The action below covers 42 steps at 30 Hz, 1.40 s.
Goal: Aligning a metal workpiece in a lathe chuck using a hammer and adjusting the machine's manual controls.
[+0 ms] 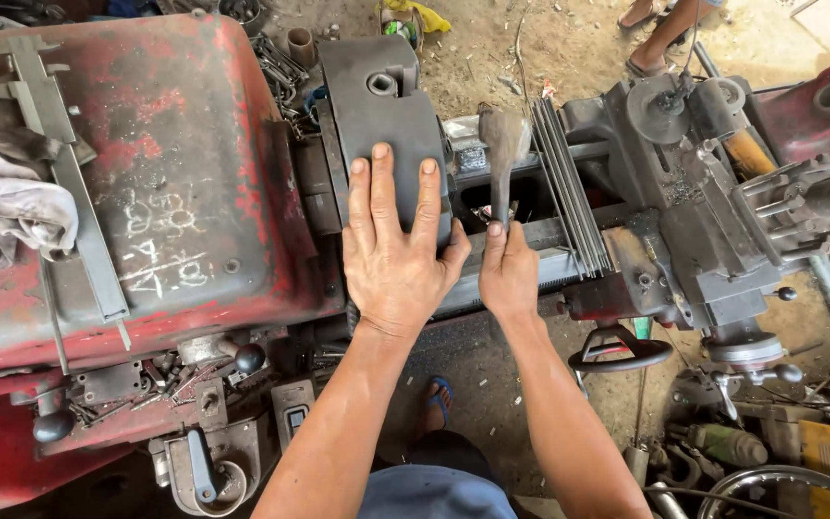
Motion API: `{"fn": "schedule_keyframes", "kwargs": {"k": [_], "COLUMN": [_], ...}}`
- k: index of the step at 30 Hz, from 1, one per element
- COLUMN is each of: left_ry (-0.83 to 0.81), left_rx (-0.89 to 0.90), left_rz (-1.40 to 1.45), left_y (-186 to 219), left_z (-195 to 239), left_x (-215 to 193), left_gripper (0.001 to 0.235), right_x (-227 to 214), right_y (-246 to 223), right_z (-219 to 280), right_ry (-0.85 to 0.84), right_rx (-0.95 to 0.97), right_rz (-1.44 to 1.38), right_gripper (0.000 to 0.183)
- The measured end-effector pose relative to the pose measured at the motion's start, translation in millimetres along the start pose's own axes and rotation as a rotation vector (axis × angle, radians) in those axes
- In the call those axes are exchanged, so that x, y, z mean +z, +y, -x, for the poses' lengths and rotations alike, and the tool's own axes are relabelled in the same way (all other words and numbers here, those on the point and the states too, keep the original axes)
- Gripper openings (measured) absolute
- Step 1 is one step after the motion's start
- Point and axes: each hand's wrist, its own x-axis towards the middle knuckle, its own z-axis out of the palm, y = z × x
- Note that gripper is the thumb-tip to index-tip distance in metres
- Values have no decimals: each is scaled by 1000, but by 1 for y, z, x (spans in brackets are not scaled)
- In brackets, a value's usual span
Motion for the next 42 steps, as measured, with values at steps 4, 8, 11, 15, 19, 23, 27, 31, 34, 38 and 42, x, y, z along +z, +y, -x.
{"fn": "schedule_keyframes", "kwargs": {"k": [4,8,11,15,19,23,27,31,34,38,42], "left_ry": [-6,-13,3,33,45,35,51,61,72,105,267], "left_rx": [9,-2,6,9,23,32,34,45,54,58,123], "left_rz": [-12,-18,-31,-36,-47,-90,-119,-143,-147,-133,-81], "left_y": [0,1,0,2,4,4,4,5,6,5,2], "left_z": [1,0,0,-2,0,5,7,12,18,29,36], "left_x": [0,-1,0,-1,-3,2,5,5,5,14,28], "left_gripper": [61,61,61,57,52,57,55,55,55,55,60], "right_x": [0,4,12,0,-11,-18,-17,-18,-23,-24,-15], "right_y": [-4,5,21,10,1,1,11,15,13,25,35], "right_z": [-2,4,-5,-3,-7,-6,-14,-13,-16,-9,-4], "right_ry": [-73,-6,-72,-37,-142,-98,-193,-186,-223,-134,-67], "right_rx": [62,-43,-37,-22,58,-31,50,30,41,9,-100], "right_rz": [-17,-29,26,-7,-46,-35,-51,-96,-104,-183,-189], "right_gripper": [42,39,37,42,42,52,45,44,44,52,45]}}
